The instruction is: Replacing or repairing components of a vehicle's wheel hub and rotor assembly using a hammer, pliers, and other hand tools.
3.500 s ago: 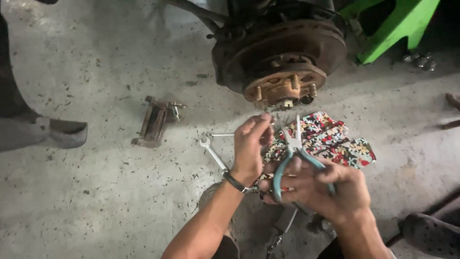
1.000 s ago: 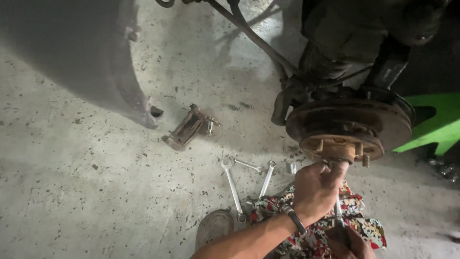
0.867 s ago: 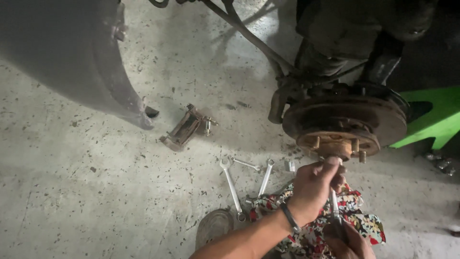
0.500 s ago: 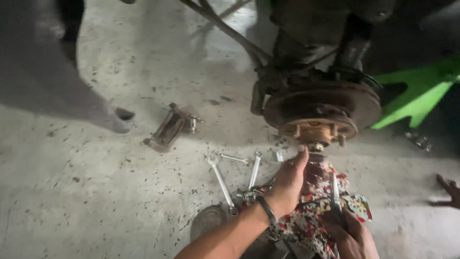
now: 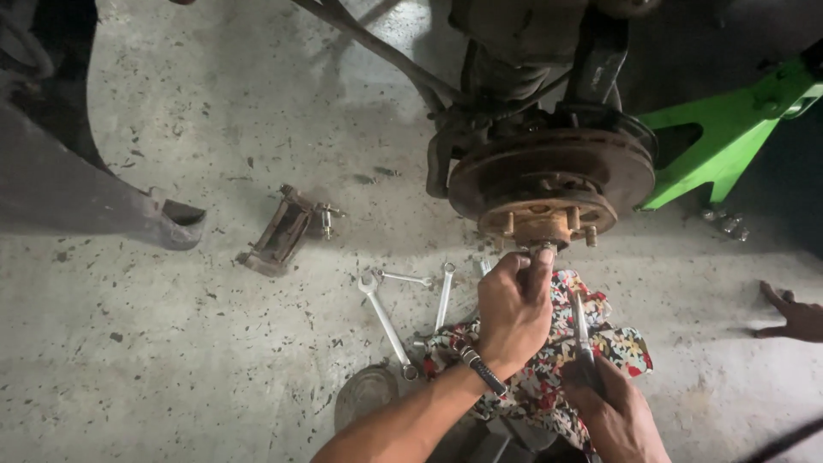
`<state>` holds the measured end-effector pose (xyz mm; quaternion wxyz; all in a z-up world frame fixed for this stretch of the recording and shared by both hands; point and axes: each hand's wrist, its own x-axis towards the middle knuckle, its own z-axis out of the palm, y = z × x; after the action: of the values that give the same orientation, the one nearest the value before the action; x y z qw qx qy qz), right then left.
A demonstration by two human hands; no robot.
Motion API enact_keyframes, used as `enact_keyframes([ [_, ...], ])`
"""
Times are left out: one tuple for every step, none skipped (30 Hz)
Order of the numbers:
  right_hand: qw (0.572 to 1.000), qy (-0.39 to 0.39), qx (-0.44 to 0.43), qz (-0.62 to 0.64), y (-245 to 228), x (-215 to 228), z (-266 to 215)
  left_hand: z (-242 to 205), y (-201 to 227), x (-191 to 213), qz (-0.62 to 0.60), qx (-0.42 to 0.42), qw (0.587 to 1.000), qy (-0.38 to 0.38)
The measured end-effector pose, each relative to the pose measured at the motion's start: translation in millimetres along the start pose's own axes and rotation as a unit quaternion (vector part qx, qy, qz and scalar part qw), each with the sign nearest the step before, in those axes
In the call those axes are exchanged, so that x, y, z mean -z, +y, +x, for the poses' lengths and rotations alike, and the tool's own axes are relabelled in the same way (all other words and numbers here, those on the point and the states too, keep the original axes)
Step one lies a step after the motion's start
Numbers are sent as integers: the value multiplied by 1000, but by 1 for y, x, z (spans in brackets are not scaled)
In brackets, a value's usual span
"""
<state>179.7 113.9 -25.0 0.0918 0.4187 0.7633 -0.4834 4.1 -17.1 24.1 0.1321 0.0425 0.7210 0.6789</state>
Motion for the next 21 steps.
enact_keyframes([
  [1000, 0, 7, 3, -1, -1, 0, -1, 3, 0, 2, 10, 1000, -10],
  [1000, 1, 5, 3, -5, -2, -2, -2, 0, -2, 2, 12, 1000, -11],
  [999, 2, 3, 51, -10, -4, -3, -2, -3, -5, -32, 11, 999, -10],
  [995, 3, 2, 100, -15, -5, -4, -2, -6, -6, -65, 10, 998, -10],
  [995, 3, 1, 100, -15, -4, -3, -3, -11, -12, -65, 11, 998, -9],
  [996, 2, -4, 93, -15, -3, -2, -4, -17, -18, -146, 36, 988, -18],
  [996, 1, -9, 85, -16, -2, 0, -5, -22, -23, -226, 61, 972, -25],
  [996, 0, -9, 84, -22, -1, -2, -5, -18, -20, -227, 61, 972, -24],
  [998, 2, -24, 65, -29, 0, -3, -5, -13, -17, -320, 114, 939, -55],
  [998, 5, -39, 46, -36, 1, -4, -4, -9, -14, -410, 166, 893, -85],
  [998, 5, -40, 47, -32, 2, -3, -5, -10, -9, -409, 166, 893, -85],
  [999, 6, -13, 43, -27, 4, -1, -5, -11, -5, -414, 197, 882, -105],
  [999, 8, 16, 40, -24, 5, 2, -4, -11, 0, -418, 227, 871, -125],
  [999, 8, 17, 42, -18, 6, 6, -3, -16, -1, -417, 226, 871, -127],
  [998, 11, 22, 52, -11, 5, 9, -3, -21, -1, -325, 175, 924, -104],
  [998, 14, 28, 62, -4, 5, 13, -3, -27, -1, -229, 122, 963, -79],
  [998, 12, 28, 61, -7, 5, 12, -1, -19, 1, -229, 122, 963, -77],
  [997, 12, 27, 67, -10, 4, 11, 0, -12, 4, -159, 61, 984, -54],
  [997, 10, 25, 71, -13, 4, 10, 0, -5, 6, -88, 0, 996, -28],
  [997, 8, 26, 69, -12, 3, 11, 0, -4, 8, -88, 2, 996, -25],
  [998, 9, 25, 59, -13, 2, 12, 3, -2, 9, -64, 4, 998, -20],
])
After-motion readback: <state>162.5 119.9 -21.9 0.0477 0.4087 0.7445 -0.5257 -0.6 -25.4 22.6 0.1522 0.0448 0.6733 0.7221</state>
